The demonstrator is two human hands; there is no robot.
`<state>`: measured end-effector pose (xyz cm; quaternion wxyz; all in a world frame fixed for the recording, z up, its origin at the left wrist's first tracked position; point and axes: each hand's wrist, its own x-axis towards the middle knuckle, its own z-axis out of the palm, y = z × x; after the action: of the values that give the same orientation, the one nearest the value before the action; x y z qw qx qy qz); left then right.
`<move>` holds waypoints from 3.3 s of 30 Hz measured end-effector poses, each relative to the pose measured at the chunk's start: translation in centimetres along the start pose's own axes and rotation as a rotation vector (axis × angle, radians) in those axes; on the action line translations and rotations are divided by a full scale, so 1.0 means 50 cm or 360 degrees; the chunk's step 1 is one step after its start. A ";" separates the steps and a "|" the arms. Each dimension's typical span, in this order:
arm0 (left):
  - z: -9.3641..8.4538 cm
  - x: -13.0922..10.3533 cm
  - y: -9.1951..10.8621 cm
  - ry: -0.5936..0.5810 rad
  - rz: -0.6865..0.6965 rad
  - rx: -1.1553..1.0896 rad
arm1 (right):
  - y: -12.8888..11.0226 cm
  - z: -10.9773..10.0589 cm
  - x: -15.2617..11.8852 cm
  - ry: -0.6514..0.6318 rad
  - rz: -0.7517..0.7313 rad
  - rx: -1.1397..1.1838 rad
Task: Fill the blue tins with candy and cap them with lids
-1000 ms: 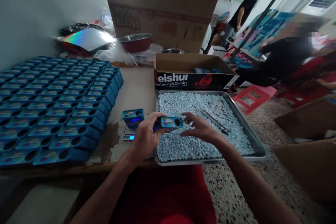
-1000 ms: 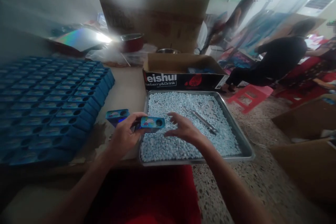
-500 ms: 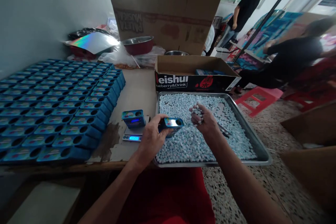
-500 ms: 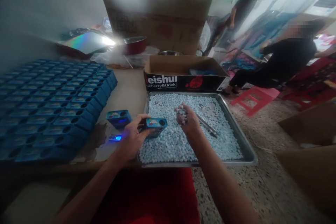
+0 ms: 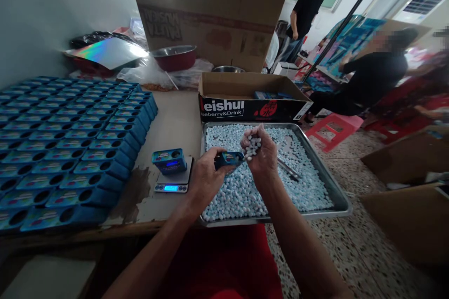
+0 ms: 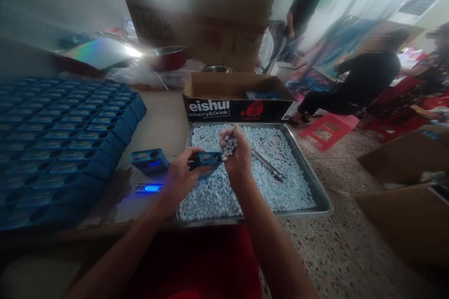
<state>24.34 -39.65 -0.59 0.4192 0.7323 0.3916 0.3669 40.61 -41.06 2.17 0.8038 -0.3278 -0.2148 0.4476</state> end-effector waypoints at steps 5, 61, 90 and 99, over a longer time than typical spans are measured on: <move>0.002 -0.002 0.006 -0.0007 0.0036 0.0041 | 0.003 -0.012 0.015 0.0167 0.0081 0.0234; -0.274 -0.258 -0.033 0.0573 -0.0637 -0.0393 | 0.063 -0.072 -0.039 -0.1526 0.0070 -0.3197; -0.312 -0.266 -0.096 0.0505 -0.0655 -0.0428 | 0.172 0.186 0.035 -0.1356 -0.0247 -0.2036; -0.332 -0.244 -0.105 0.0629 -0.0670 -0.0487 | 0.169 0.191 0.043 -0.1273 -0.0377 -0.2290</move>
<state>3.39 -43.17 -1.58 0.5071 0.4784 0.5484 0.4619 30.73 -32.76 2.83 0.3028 -0.5531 -0.7510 0.1961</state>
